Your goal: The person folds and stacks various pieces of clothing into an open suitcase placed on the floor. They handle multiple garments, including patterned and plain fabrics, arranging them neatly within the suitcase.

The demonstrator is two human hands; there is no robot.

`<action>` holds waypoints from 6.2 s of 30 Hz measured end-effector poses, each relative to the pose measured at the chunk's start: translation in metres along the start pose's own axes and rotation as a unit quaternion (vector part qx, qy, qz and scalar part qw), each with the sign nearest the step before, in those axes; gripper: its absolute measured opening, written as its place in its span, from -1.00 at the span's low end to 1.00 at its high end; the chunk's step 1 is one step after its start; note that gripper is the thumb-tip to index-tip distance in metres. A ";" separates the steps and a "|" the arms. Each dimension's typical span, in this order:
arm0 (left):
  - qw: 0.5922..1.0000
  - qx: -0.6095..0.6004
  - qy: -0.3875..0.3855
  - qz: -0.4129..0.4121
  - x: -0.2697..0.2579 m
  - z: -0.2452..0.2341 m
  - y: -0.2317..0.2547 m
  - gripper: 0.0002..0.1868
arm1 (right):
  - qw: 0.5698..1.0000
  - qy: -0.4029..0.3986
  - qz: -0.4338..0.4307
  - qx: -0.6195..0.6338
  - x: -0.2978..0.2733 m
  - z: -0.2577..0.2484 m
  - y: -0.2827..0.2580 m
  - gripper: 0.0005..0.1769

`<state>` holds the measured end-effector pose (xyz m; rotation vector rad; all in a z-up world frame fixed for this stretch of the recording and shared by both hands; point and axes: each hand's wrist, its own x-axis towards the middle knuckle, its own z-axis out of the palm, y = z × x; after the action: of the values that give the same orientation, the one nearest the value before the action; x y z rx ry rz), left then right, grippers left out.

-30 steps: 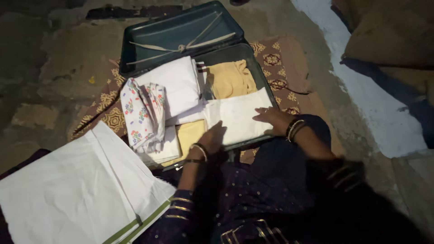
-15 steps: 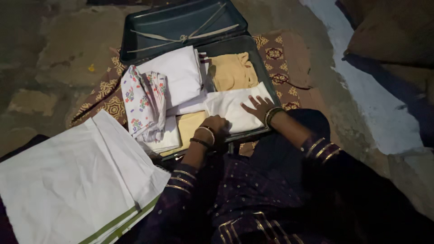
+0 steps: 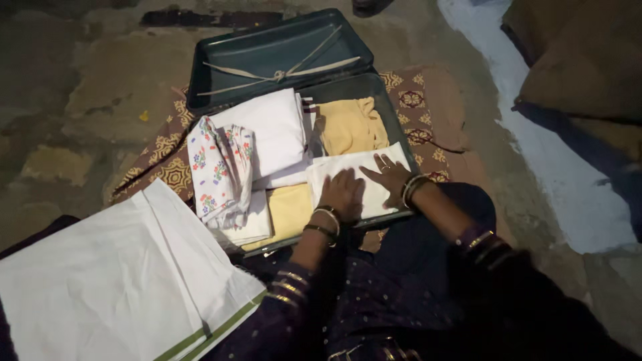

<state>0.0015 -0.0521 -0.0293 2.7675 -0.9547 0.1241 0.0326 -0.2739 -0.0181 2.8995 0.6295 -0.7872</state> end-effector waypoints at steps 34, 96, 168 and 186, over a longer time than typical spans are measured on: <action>0.867 0.004 0.390 -0.309 -0.085 -0.109 -0.106 -0.39 | 0.978 0.070 -0.020 0.197 -0.022 0.024 0.005 0.29; 0.973 -0.219 0.065 -0.043 -0.098 -0.029 -0.076 -0.33 | 0.781 0.190 0.034 0.594 -0.017 0.017 -0.085 0.04; 0.996 -0.068 -0.039 -0.045 -0.058 0.006 -0.044 -0.13 | 0.934 0.206 -0.030 0.291 0.031 0.061 -0.077 0.21; 0.950 -0.125 0.215 -0.190 -0.079 -0.005 -0.034 -0.11 | 0.792 0.106 -0.004 0.602 0.002 0.034 -0.074 -0.23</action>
<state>-0.0403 0.0224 -0.0416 2.4783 -0.2977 0.4832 -0.0119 -0.2116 -0.0456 4.1692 0.0842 -1.1870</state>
